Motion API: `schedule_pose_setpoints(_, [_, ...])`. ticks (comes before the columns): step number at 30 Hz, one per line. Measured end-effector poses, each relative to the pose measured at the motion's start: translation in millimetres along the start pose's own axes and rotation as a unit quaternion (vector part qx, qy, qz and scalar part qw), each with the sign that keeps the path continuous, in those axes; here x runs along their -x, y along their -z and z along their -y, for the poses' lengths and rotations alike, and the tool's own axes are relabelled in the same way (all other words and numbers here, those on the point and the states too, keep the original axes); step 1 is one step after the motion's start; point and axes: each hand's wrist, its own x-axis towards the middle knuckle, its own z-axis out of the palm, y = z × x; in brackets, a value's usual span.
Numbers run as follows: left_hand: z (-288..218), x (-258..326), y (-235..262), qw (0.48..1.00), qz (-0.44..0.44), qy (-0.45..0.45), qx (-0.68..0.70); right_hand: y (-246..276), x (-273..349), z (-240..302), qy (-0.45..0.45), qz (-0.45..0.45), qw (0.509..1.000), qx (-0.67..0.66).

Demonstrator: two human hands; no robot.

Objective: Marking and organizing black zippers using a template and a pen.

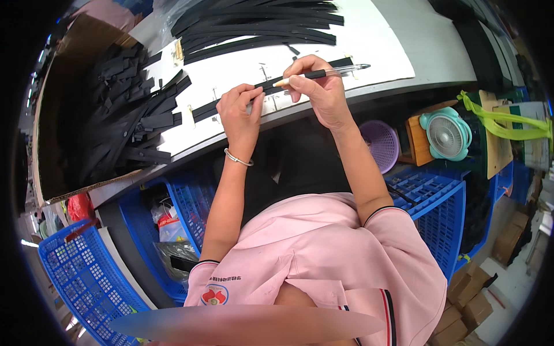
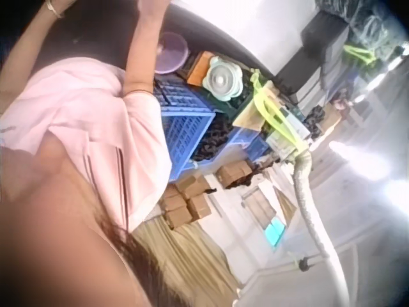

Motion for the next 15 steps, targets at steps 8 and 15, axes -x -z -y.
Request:
schedule_pose_setpoints(8, [-0.8,-1.3,-0.5,1.0,-0.003,-0.015,-0.004,18.1,17.5,18.0,0.033,0.008,0.999,0.032])
schedule_pose_setpoints(15, [-5.2,-1.4,0.9,1.0,0.01,-0.012,-0.006,67.1,6.1,35.0,0.112,-0.137,0.98,0.094])
